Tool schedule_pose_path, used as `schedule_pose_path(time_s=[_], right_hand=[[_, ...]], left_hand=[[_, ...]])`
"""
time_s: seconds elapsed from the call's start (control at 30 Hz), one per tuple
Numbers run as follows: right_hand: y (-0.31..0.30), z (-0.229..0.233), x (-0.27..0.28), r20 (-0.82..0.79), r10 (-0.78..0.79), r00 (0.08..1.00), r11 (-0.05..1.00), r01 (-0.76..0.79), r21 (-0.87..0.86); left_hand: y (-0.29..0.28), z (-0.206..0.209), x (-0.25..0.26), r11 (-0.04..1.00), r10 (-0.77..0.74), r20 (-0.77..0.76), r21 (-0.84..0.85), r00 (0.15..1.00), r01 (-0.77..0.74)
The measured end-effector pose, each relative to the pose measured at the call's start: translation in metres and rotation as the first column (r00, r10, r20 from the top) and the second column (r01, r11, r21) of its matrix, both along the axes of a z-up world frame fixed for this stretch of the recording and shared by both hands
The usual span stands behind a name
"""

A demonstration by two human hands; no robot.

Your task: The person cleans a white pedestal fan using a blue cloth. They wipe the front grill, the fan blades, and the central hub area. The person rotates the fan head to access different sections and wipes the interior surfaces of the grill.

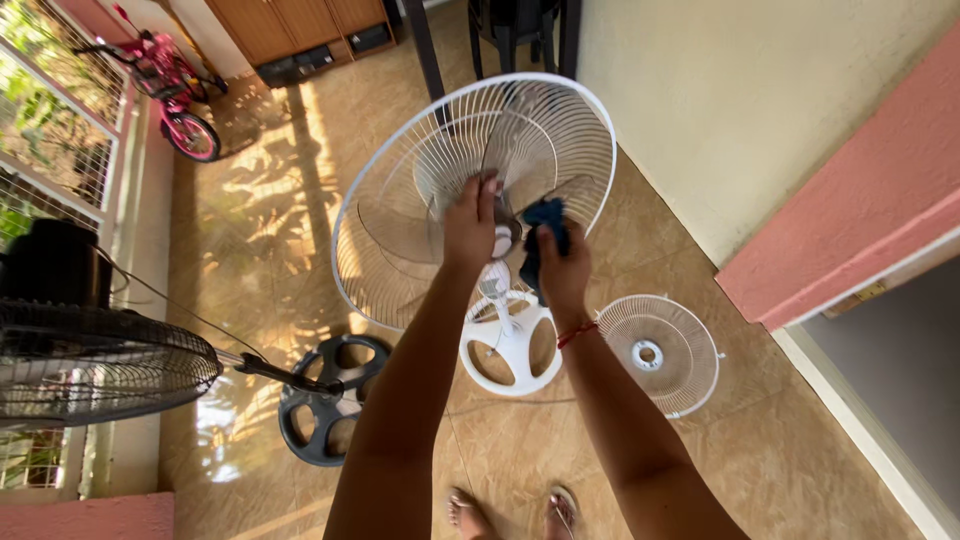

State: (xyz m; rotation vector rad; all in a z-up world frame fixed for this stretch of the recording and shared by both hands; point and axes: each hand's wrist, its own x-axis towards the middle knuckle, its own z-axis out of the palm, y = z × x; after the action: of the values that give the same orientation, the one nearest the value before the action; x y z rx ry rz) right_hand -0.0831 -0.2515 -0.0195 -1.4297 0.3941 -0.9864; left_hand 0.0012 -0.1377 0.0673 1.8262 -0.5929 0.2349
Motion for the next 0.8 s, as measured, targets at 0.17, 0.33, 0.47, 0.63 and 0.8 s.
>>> schedule_pose_path(time_s=[0.17,0.33,0.47,0.63,0.8], right_hand=[[0.006,0.014,0.035,0.027,-0.131,0.991,0.964,0.133,-0.230],[-0.018,0.028,0.055,0.042,-0.192,0.981,0.975,0.195,-0.105],[0.019,0.019,0.033,-0.074,-0.224,0.972,0.885,0.171,-0.433],[0.026,0.031,0.025,-0.050,-0.144,0.988,0.931,0.118,-0.345],[-0.032,0.068,0.048,0.050,-0.307,0.950,0.900,0.307,-0.310]], left_hand=[[0.018,-0.008,0.006,0.987,-0.032,-0.023,-0.160,0.999,0.028],[0.026,-0.012,0.008,0.969,-0.084,-0.081,-0.240,0.993,0.062],[0.034,-0.015,0.014,0.961,-0.081,-0.088,-0.271,0.993,0.055],[0.047,-0.020,0.012,0.946,-0.092,-0.108,-0.319,0.990,0.053],[0.053,-0.017,0.005,0.893,-0.158,-0.060,-0.435,0.986,0.117]])
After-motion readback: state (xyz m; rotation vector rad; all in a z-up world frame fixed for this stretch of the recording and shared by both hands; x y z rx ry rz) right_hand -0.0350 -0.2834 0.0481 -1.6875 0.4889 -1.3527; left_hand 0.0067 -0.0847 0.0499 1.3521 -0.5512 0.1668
